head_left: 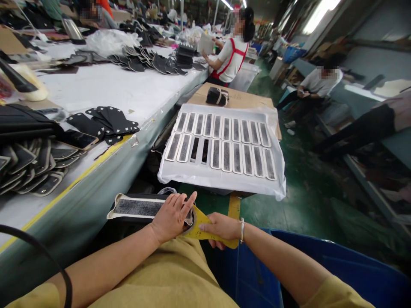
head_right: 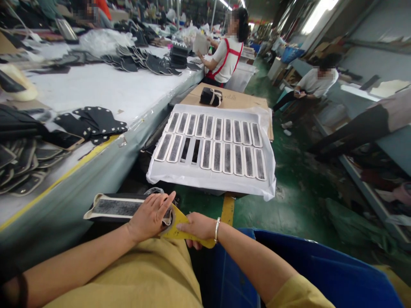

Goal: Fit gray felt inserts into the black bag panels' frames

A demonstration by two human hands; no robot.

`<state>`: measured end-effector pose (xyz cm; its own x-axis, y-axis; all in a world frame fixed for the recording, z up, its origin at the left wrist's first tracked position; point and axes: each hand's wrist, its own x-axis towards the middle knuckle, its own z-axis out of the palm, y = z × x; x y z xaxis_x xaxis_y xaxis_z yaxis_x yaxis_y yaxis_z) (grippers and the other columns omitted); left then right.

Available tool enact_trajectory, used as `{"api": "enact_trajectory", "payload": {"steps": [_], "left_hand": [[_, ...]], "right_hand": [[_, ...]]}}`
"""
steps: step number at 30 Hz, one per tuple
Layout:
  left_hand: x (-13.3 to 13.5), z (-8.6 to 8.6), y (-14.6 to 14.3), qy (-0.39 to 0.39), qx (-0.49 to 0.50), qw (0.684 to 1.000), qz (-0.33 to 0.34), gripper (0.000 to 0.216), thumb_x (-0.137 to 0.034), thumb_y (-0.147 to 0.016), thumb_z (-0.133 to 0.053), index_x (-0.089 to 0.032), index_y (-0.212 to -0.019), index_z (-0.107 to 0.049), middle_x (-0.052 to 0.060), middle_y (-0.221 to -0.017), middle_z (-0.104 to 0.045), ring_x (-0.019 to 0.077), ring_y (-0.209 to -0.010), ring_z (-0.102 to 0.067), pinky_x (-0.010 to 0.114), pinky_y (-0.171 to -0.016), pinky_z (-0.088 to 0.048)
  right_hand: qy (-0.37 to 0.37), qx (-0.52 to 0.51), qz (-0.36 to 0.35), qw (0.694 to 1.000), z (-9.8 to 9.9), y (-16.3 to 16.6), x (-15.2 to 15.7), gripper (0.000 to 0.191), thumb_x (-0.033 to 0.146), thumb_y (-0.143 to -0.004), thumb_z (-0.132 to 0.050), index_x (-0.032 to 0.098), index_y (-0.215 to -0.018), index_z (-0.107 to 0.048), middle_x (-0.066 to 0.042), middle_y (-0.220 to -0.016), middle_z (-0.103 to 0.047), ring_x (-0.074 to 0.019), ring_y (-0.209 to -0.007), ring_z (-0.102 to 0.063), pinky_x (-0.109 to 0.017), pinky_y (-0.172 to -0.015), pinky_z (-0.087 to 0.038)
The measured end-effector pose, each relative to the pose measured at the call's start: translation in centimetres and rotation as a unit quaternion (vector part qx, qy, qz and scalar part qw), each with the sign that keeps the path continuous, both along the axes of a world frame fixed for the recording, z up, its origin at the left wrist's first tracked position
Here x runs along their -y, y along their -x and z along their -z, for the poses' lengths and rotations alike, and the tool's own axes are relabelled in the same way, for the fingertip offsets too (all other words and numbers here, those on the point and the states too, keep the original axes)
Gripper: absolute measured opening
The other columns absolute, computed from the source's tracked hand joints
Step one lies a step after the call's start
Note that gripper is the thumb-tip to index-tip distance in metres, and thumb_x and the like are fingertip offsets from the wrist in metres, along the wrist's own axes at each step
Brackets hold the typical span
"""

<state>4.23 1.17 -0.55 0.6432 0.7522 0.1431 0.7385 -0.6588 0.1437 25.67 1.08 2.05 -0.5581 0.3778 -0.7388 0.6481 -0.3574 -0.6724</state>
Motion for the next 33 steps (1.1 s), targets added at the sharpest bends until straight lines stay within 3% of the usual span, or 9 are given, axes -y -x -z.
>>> {"api": "enact_trajectory", "payload": {"steps": [9, 17, 20, 23, 27, 33], "left_hand": [[0.0, 0.5, 0.2, -0.005, -0.001, 1.0, 0.0, 0.076, -0.019, -0.08, -0.046, -0.012, -0.146, -0.009, 0.018, -0.123, -0.045, 0.0301, -0.114, -0.042, 0.048, -0.101, -0.028], [-0.1, 0.6, 0.4, -0.02, 0.007, 1.0, 0.009, 0.081, -0.021, -0.077, -0.052, -0.011, -0.145, -0.009, 0.019, -0.122, -0.046, 0.0317, -0.115, -0.043, 0.048, -0.102, -0.028], [-0.2, 0.2, 1.1, 0.005, 0.003, 0.999, 0.036, 0.089, -0.031, -0.073, -0.061, -0.014, -0.145, -0.011, 0.019, -0.127, -0.043, 0.033, -0.12, -0.039, 0.048, -0.103, -0.026], [-0.4, -0.2, 2.0, 0.039, 0.008, 0.996, 0.081, 0.109, -0.052, -0.06, -0.071, -0.016, -0.145, -0.013, 0.02, -0.134, -0.037, 0.0352, -0.125, -0.033, 0.049, -0.105, -0.023], [-0.6, -0.3, 2.6, 0.06, 0.027, 0.992, 0.104, 0.128, -0.076, -0.045, -0.066, -0.013, -0.144, -0.016, 0.021, -0.138, -0.033, 0.0375, -0.127, -0.029, 0.051, -0.107, -0.019], [-0.7, -0.1, 2.3, 0.048, 0.065, 0.993, 0.082, 0.123, -0.071, -0.052, -0.067, -0.009, -0.143, -0.014, 0.021, -0.132, -0.041, 0.0352, -0.124, -0.035, 0.049, -0.107, -0.022]], "right_hand": [[0.027, 0.01, -0.028, 0.999, -1.0, 0.5, -1.2, 0.05, 0.049, -0.087, -0.043, 0.013, -0.052, -0.052, 0.001, -0.047, -0.056, -0.0069, -0.032, -0.049, -0.016, -0.033, -0.04], [0.053, 0.007, -0.034, 0.998, -0.6, 0.7, -1.6, 0.051, 0.049, -0.087, -0.042, 0.013, -0.053, -0.053, 0.0, -0.046, -0.056, -0.008, -0.033, -0.05, -0.019, -0.034, -0.042], [0.056, -0.003, -0.022, 0.998, -0.5, 0.7, -1.5, 0.048, 0.048, -0.087, -0.042, 0.013, -0.056, -0.053, 0.0, -0.048, -0.056, -0.0077, -0.032, -0.049, -0.019, -0.034, -0.042], [0.061, -0.004, -0.01, 0.998, -0.1, 0.7, -1.3, 0.048, 0.051, -0.086, -0.043, 0.013, -0.057, -0.053, 0.0, -0.048, -0.057, -0.0079, -0.032, -0.048, -0.019, -0.034, -0.041], [0.06, -0.002, -0.018, 0.998, 0.3, 0.6, -1.4, 0.053, 0.062, -0.08, -0.046, 0.014, -0.059, -0.055, 0.0, -0.051, -0.058, -0.0085, -0.034, -0.05, -0.02, -0.035, -0.042], [0.068, -0.006, -0.023, 0.997, -0.3, 0.9, -2.0, 0.055, 0.065, -0.077, -0.048, 0.014, -0.058, -0.054, 0.0, -0.049, -0.057, -0.0079, -0.033, -0.049, -0.019, -0.034, -0.042]]}}
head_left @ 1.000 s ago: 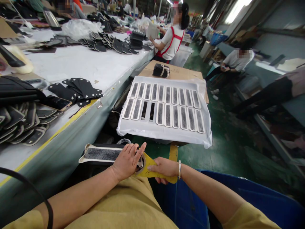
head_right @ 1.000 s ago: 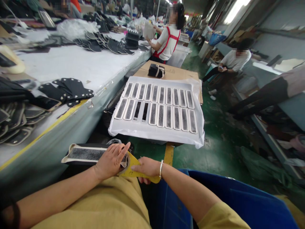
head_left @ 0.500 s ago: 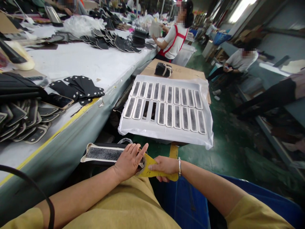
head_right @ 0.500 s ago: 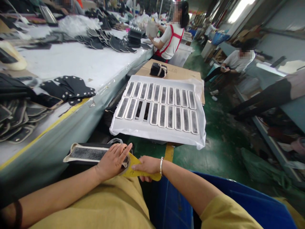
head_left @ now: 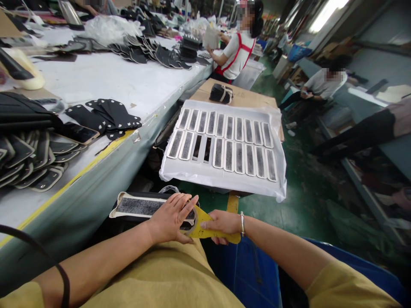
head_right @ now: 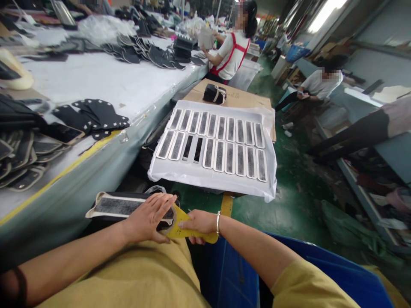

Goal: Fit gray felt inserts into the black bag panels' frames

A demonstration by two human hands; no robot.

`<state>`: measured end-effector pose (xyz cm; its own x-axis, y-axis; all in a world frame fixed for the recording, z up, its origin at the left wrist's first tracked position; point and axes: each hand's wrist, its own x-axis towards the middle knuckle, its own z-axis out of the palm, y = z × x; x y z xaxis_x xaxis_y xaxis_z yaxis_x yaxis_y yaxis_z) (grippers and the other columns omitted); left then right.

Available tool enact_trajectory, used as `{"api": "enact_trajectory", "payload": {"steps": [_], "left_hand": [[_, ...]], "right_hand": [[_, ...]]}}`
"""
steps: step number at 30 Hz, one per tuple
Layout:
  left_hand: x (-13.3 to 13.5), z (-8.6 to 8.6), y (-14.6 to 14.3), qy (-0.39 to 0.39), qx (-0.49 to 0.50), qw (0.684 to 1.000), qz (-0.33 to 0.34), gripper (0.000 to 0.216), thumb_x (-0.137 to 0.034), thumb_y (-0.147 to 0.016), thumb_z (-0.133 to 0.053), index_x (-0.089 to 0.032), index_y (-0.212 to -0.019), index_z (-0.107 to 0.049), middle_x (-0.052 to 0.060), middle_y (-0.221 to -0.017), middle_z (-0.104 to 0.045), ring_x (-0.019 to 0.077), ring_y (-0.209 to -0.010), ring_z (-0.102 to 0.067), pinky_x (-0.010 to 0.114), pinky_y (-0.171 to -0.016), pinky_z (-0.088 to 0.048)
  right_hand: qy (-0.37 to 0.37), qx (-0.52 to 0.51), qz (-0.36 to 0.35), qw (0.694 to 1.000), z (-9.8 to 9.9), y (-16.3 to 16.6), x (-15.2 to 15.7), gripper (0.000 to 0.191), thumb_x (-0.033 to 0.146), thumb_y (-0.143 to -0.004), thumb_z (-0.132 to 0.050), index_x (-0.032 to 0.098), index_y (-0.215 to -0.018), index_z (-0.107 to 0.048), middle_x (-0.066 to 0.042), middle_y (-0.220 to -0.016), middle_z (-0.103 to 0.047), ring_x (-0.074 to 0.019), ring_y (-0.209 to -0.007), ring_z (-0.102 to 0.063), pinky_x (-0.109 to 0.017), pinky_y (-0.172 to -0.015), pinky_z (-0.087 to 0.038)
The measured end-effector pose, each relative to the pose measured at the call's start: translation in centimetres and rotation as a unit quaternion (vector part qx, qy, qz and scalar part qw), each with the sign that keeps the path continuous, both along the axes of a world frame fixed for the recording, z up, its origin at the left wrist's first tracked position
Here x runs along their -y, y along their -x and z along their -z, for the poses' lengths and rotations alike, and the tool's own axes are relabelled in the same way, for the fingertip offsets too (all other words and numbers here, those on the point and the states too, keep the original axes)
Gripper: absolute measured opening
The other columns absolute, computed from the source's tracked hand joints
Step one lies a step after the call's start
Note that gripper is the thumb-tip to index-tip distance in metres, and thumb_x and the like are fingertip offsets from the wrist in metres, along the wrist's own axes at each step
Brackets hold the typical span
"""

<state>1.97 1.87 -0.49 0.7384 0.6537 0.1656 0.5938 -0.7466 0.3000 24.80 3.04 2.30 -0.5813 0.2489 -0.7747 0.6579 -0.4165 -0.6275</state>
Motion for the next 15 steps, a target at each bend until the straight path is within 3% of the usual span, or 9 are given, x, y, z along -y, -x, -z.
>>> {"api": "enact_trajectory", "payload": {"steps": [7, 15], "left_hand": [[-0.2, 0.0, 0.0, 0.012, 0.036, 0.999, -0.009, 0.124, -0.062, -0.051, -0.072, -0.008, -0.144, -0.011, 0.019, -0.129, -0.044, 0.035, -0.119, -0.039, 0.049, -0.105, -0.026], [-0.7, 0.1, 0.0, 0.029, 0.048, 0.998, -0.01, 0.128, -0.063, -0.051, -0.072, -0.01, -0.145, -0.004, 0.018, -0.125, -0.046, 0.0343, -0.113, -0.043, 0.047, -0.101, -0.03]], "right_hand": [[0.002, 0.005, -0.008, 1.0, 0.3, 0.1, -0.4, 0.055, 0.063, -0.078, -0.047, 0.013, -0.056, -0.054, 0.0, -0.046, -0.056, -0.0076, -0.033, -0.049, -0.018, -0.034, -0.041], [0.013, 0.003, 0.08, 0.997, 0.5, 0.1, 1.2, 0.053, 0.057, -0.083, -0.046, 0.013, -0.054, -0.052, 0.0, -0.046, -0.055, -0.0077, -0.032, -0.048, -0.018, -0.031, -0.039]]}}
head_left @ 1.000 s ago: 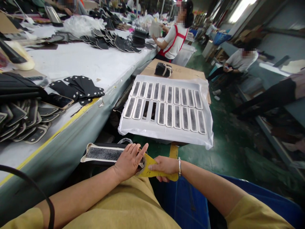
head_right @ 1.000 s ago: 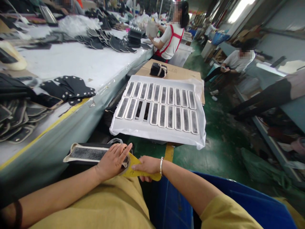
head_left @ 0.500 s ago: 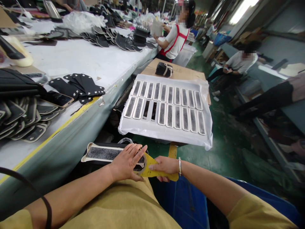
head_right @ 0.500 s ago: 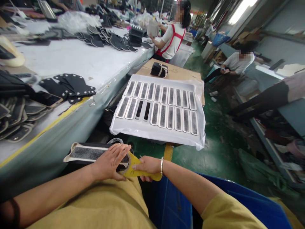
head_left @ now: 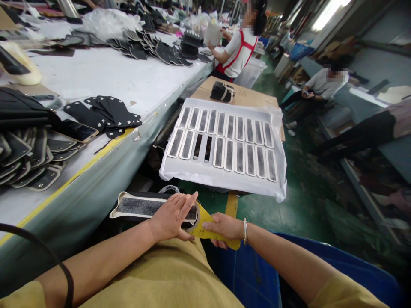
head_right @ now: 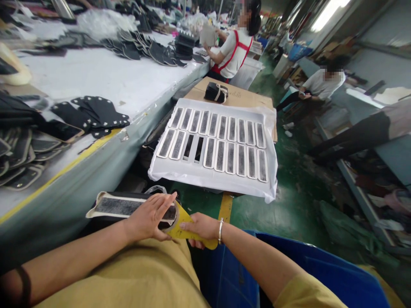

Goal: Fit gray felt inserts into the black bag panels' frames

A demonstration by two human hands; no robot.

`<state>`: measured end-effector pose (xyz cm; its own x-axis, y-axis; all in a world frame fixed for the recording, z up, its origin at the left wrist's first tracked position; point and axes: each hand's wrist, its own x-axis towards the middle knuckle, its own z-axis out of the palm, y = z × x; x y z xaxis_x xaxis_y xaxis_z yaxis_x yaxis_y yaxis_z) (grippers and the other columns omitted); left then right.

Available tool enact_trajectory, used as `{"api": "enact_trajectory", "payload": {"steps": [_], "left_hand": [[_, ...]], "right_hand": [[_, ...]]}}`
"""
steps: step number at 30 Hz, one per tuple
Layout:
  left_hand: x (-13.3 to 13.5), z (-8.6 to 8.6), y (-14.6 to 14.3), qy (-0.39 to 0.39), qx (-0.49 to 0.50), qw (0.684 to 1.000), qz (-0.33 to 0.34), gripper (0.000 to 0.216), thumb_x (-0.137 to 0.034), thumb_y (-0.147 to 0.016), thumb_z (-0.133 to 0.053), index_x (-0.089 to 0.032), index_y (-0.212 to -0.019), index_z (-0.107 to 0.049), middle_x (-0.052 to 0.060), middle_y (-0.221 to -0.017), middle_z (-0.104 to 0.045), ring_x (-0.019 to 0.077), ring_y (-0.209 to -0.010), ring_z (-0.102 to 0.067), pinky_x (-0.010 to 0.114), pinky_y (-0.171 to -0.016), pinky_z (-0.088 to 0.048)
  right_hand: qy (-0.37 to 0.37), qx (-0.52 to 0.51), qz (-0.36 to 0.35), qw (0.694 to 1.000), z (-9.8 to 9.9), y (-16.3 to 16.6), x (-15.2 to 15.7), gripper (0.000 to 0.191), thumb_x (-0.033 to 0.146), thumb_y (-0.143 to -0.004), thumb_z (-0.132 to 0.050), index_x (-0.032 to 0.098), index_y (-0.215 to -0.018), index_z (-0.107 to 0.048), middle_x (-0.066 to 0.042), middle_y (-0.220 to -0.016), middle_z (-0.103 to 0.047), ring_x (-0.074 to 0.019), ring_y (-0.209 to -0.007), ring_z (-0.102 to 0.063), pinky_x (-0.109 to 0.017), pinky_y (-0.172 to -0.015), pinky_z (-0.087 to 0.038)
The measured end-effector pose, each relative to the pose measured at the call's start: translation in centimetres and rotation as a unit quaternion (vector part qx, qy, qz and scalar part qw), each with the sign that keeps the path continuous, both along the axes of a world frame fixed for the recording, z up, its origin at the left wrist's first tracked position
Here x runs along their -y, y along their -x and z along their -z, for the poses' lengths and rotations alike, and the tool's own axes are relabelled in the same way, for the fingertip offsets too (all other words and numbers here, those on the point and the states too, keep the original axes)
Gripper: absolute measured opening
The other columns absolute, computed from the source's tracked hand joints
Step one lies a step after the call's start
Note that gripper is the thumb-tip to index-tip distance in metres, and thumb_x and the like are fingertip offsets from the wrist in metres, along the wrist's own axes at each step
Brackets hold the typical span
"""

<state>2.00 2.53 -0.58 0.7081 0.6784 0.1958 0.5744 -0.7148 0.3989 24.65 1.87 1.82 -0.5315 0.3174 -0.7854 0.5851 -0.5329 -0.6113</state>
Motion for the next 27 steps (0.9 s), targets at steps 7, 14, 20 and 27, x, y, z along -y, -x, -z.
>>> {"api": "enact_trajectory", "payload": {"steps": [7, 14, 20, 27], "left_hand": [[0.0, -0.3, 0.1, -0.001, 0.001, 1.0, -0.002, 0.129, -0.061, -0.052, -0.074, -0.009, -0.145, -0.002, 0.018, -0.123, -0.047, 0.0333, -0.111, -0.045, 0.046, -0.099, -0.032], [-0.1, 0.0, 0.1, 0.009, 0.003, 1.0, -0.005, 0.126, -0.064, -0.055, -0.071, -0.011, -0.145, 0.0, 0.018, -0.124, -0.047, 0.0342, -0.112, -0.045, 0.047, -0.1, -0.031], [-0.3, 0.2, 0.2, 0.012, -0.001, 1.0, 0.0, 0.13, -0.064, -0.053, -0.073, -0.011, -0.145, 0.001, 0.018, -0.126, -0.046, 0.0332, -0.114, -0.045, 0.046, -0.102, -0.03], [-0.4, 0.0, 0.2, 0.008, 0.0, 1.0, -0.001, 0.127, -0.057, -0.056, -0.077, -0.013, -0.145, 0.003, 0.016, -0.123, -0.049, 0.031, -0.112, -0.047, 0.043, -0.1, -0.034]], "right_hand": [[0.009, 0.0, 0.013, 1.0, 0.1, -0.1, -0.2, 0.048, 0.057, -0.08, -0.049, 0.013, -0.064, -0.056, 0.0, -0.049, -0.058, -0.0077, -0.032, -0.048, -0.018, -0.031, -0.041], [0.012, 0.012, 0.016, 1.0, -0.1, 0.0, -0.4, 0.051, 0.056, -0.081, -0.047, 0.013, -0.055, -0.053, 0.0, -0.047, -0.056, -0.0077, -0.032, -0.048, -0.018, -0.031, -0.04], [0.002, -0.004, 0.063, 0.998, 0.6, 0.1, 0.6, 0.048, 0.053, -0.083, -0.045, 0.013, -0.058, -0.053, 0.001, -0.047, -0.055, -0.0078, -0.032, -0.047, -0.018, -0.031, -0.041], [0.008, -0.025, 0.145, 0.989, 1.2, 0.5, 2.0, 0.04, 0.05, -0.084, -0.045, 0.014, -0.067, -0.054, 0.002, -0.046, -0.056, -0.009, -0.03, -0.047, -0.018, -0.028, -0.038]]}}
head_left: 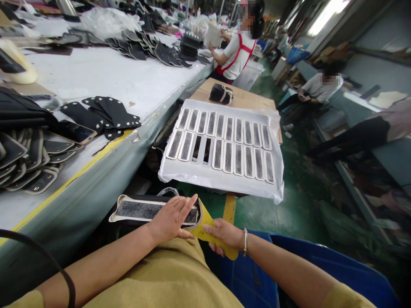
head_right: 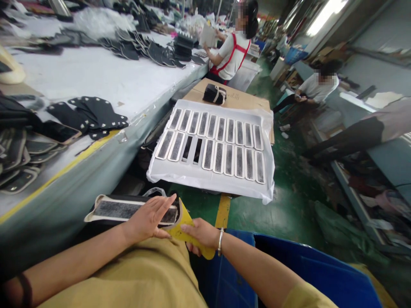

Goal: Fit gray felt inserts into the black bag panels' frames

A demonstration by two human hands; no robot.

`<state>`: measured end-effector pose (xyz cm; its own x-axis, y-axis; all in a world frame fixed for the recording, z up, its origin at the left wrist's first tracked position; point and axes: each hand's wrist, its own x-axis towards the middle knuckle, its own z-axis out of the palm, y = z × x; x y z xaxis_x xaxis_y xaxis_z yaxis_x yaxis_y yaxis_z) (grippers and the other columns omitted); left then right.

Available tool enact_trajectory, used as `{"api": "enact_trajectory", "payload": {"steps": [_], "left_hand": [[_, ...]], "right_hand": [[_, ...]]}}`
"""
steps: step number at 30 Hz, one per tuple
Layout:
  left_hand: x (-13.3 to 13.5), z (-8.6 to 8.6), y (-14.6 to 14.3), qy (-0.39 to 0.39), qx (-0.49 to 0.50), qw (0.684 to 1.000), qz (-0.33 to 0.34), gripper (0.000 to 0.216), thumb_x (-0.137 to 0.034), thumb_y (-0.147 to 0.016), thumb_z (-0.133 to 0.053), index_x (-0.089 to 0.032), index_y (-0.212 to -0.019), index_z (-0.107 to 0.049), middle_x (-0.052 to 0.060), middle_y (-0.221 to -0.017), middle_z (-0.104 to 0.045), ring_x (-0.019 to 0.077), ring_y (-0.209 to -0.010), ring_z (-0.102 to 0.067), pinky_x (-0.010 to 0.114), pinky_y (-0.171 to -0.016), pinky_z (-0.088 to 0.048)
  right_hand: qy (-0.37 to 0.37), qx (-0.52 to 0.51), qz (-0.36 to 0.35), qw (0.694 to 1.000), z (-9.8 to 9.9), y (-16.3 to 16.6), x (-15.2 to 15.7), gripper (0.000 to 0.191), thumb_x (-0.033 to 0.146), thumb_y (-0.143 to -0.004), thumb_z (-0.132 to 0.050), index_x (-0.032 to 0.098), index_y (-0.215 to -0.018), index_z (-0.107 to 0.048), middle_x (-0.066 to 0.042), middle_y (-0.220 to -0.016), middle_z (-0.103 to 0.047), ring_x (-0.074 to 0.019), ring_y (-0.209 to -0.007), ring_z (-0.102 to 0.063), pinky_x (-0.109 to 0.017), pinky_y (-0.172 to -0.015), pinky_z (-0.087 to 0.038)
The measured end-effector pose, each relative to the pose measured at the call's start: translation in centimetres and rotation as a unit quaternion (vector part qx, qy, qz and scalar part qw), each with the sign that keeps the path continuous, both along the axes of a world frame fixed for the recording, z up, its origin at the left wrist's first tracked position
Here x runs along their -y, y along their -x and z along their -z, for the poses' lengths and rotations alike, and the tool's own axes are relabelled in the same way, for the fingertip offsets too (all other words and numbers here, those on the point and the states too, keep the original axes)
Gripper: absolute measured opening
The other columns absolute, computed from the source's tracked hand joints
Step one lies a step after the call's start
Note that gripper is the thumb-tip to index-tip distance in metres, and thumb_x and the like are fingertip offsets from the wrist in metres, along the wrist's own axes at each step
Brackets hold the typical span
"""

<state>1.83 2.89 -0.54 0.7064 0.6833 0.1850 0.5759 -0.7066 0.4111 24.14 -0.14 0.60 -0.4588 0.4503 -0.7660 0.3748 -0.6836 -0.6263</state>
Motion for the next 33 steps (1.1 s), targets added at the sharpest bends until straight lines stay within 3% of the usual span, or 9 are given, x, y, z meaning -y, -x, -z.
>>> {"api": "enact_trajectory", "payload": {"steps": [6, 12, 17, 24, 30, 33], "left_hand": [[0.1, 0.2, -0.2, -0.015, 0.011, 1.0, -0.011, 0.118, -0.053, -0.062, -0.074, -0.013, -0.145, 0.0, 0.016, -0.123, -0.051, 0.0304, -0.112, -0.049, 0.045, -0.1, -0.035], [0.4, 0.0, 0.8, -0.005, -0.032, 0.999, 0.001, 0.117, -0.05, -0.062, -0.074, -0.01, -0.144, -0.002, 0.02, -0.136, -0.044, 0.0279, -0.126, -0.04, 0.044, -0.108, -0.023], [0.1, -1.0, 1.9, 0.06, -0.073, 0.996, -0.001, 0.093, -0.048, -0.072, -0.062, -0.011, -0.143, -0.013, 0.018, -0.143, -0.036, 0.0263, -0.131, -0.034, 0.044, -0.109, -0.02], [-0.1, -1.7, 0.9, 0.111, -0.064, 0.991, -0.05, 0.063, -0.037, -0.077, -0.055, -0.012, -0.133, -0.037, 0.015, -0.136, -0.046, 0.0261, -0.127, -0.042, 0.047, -0.108, -0.023], [0.3, -1.5, 0.7, 0.086, -0.064, 0.993, -0.049, 0.058, -0.037, -0.078, -0.055, -0.017, -0.131, -0.042, 0.013, -0.135, -0.048, 0.0264, -0.126, -0.042, 0.049, -0.106, -0.024], [0.6, -1.2, 0.9, 0.055, -0.075, 0.995, -0.04, 0.06, -0.038, -0.08, -0.054, -0.019, -0.135, -0.039, 0.011, -0.139, -0.044, 0.026, -0.127, -0.041, 0.048, -0.106, -0.024]], "right_hand": [[-0.062, 0.034, 0.108, 0.992, 0.4, 2.0, 1.7, 0.04, 0.051, -0.083, -0.045, 0.015, -0.068, -0.053, 0.001, -0.045, -0.055, -0.0102, -0.028, -0.045, -0.021, -0.028, -0.038], [-0.091, 0.026, 0.215, 0.972, -0.4, 2.3, 3.3, 0.047, 0.062, -0.074, -0.051, 0.015, -0.074, -0.051, 0.002, -0.048, -0.054, -0.0097, -0.03, -0.045, -0.021, -0.031, -0.035], [-0.149, 0.004, 0.384, 0.911, -0.6, 1.6, 5.5, 0.05, 0.063, -0.074, -0.053, 0.014, -0.085, -0.057, 0.003, -0.055, -0.05, -0.0076, -0.039, -0.043, -0.021, -0.04, -0.035], [-0.178, -0.111, 0.502, 0.839, 0.4, 4.6, 7.0, 0.025, 0.04, -0.072, -0.065, 0.019, -0.078, -0.052, 0.003, -0.063, -0.047, -0.0109, -0.055, -0.047, -0.026, -0.057, -0.042], [-0.251, -0.15, 0.601, 0.744, -1.4, 6.1, 3.1, 0.023, 0.033, -0.073, -0.062, 0.022, -0.084, -0.045, 0.007, -0.061, -0.038, -0.0065, -0.046, -0.034, -0.022, -0.048, -0.032], [-0.289, -0.138, 0.618, 0.718, -1.7, 6.9, 0.3, 0.022, 0.038, -0.077, -0.058, 0.022, -0.087, -0.045, 0.01, -0.055, -0.028, -0.0061, -0.042, -0.025, -0.021, -0.043, -0.025]]}}
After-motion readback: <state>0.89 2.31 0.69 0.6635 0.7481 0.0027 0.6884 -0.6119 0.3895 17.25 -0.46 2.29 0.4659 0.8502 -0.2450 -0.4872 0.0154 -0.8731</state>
